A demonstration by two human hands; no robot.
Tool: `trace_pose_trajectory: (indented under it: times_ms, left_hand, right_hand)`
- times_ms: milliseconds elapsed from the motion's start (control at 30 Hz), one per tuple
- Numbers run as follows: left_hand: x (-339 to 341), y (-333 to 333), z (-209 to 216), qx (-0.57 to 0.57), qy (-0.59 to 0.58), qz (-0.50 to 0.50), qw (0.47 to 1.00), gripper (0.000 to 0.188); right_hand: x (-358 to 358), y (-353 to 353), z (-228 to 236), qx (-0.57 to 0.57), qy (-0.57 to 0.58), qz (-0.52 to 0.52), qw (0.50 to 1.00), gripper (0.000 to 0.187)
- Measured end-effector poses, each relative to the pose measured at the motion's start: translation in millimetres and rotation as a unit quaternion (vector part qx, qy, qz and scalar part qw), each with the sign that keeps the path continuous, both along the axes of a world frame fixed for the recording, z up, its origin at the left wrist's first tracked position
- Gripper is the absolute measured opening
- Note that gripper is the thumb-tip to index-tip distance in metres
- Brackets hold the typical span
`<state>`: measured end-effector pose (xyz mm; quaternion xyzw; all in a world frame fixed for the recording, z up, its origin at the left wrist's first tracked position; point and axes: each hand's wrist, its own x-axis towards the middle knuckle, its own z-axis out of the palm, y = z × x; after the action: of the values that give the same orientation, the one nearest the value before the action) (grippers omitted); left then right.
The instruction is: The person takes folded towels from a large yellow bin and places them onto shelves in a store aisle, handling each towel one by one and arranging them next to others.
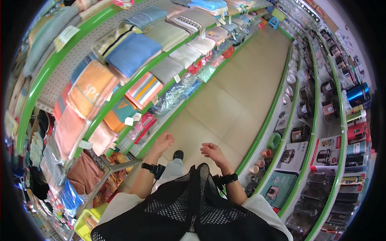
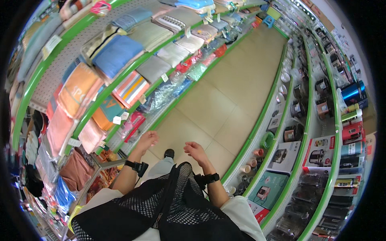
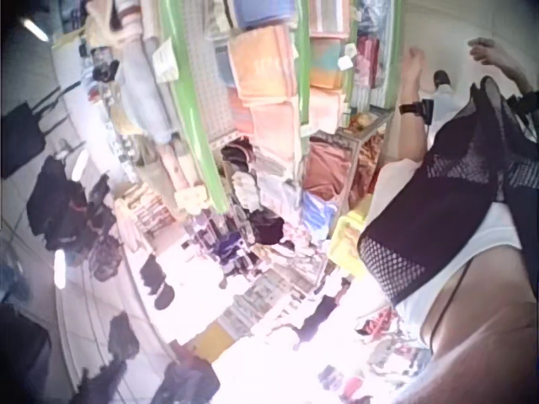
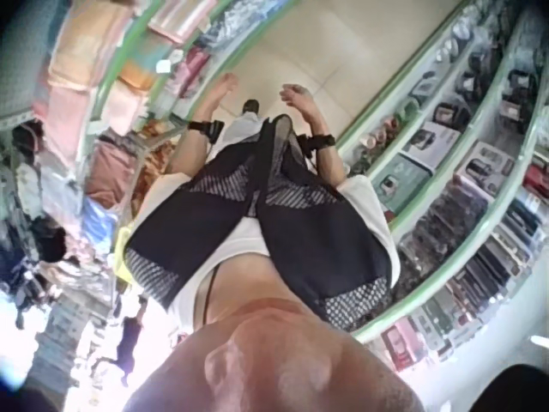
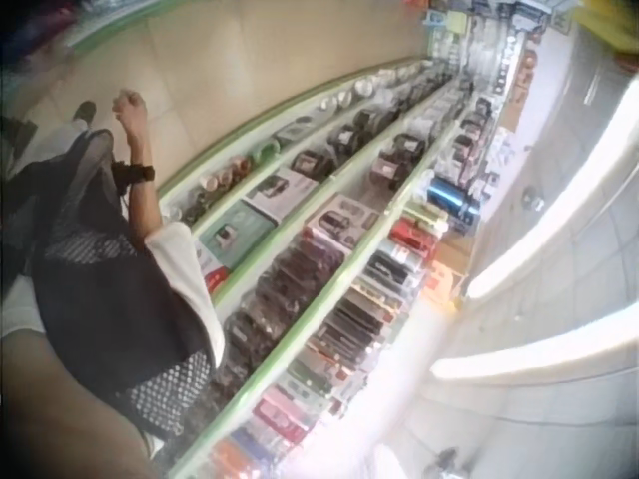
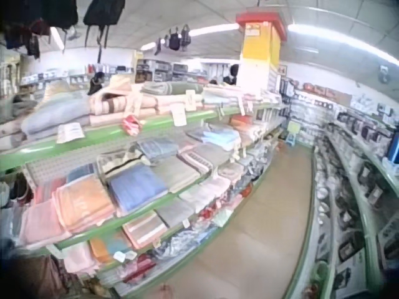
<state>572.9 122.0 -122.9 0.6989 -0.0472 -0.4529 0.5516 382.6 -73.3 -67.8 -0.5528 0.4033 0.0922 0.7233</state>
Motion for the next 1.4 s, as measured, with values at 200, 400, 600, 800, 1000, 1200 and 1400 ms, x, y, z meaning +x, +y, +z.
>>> trace_pose_trajectory:
  times_ms: [200, 400, 600, 800, 1000, 1200, 1400]
  left_hand:
    - [81, -74, -11, -0.006, 0.044, -0.023, 0.999, 0.027]
    - [131, -158, -10, -0.018, 0.044, -0.023, 0.999, 0.029]
    - [174, -234, -18, 0.017, -0.061, -0.01, 0.998, 0.036]
    - [206, -296, -5, 0.069, -0.109, 0.042, 0.991, 0.041]
    - [245, -339, -43, 0.039, -0.021, 0.177, 0.983, 0.037]
    - [296, -347, -85, -0.061, 0.121, 0.384, 0.913, 0.04]
    - [327, -354, -104, -0.225, 0.321, 0.653, 0.648, 0.041]
  right_hand:
    - [51, -30, -3, -0.019, -0.002, -0.008, 1.0, 0.036]
    - [37, -87, -19, -0.005, 0.043, -0.084, 0.996, 0.035]
    - [51, -172, -43, 0.018, 0.05, -0.109, 0.993, 0.035]
    - [112, -283, -30, -0.023, -0.018, -0.067, 0.997, 0.032]
    - [149, -368, -33, -0.027, -0.046, -0.005, 0.999, 0.032]
    - [164, -411, -39, 0.009, -0.029, 0.007, 1.0, 0.032]
    - [190, -438, -47, 0.061, -0.001, -0.005, 0.998, 0.033]
